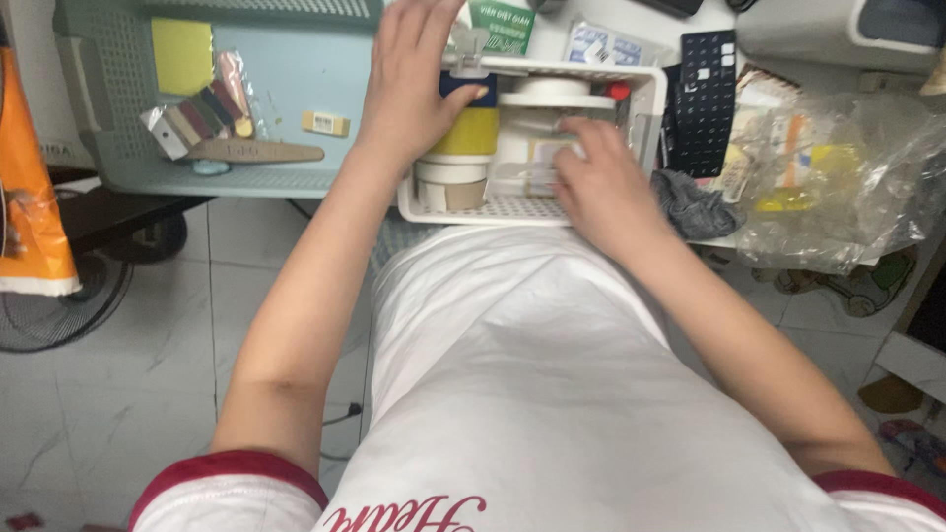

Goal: The person takes a pair of glasses out of a case and then sorts various small items including papers, stickers, and bottles by placing them into plastic baskets on a desk.

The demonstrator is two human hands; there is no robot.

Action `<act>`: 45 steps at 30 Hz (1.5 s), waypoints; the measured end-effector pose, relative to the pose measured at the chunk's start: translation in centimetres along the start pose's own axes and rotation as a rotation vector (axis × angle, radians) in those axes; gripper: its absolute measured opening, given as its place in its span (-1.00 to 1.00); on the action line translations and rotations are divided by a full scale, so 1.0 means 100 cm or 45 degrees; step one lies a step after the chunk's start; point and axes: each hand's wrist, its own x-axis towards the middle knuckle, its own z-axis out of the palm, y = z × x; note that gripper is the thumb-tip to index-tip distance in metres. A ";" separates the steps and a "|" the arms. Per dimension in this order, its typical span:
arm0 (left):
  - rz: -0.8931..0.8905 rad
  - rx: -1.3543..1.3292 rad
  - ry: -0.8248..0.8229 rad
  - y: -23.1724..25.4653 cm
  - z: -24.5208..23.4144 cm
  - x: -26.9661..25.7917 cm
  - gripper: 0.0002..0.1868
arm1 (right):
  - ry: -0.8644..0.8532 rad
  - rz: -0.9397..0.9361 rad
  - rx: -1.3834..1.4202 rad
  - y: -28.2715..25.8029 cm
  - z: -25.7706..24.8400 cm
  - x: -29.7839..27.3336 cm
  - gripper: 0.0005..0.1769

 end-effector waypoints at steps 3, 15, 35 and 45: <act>-0.071 0.178 0.250 0.019 0.006 -0.015 -0.17 | 0.016 0.062 0.147 0.002 -0.045 -0.020 -0.79; -0.036 -0.028 -0.134 0.040 0.083 -0.018 -0.50 | 0.434 -0.259 -0.020 0.086 -0.043 0.042 -0.63; -0.063 0.116 -0.104 0.035 0.097 -0.018 -0.57 | 0.119 -0.105 0.268 0.119 -0.014 0.066 -0.62; -0.050 0.133 -0.078 0.034 0.100 -0.018 -0.58 | 0.181 -0.207 0.234 0.118 -0.007 0.066 -0.62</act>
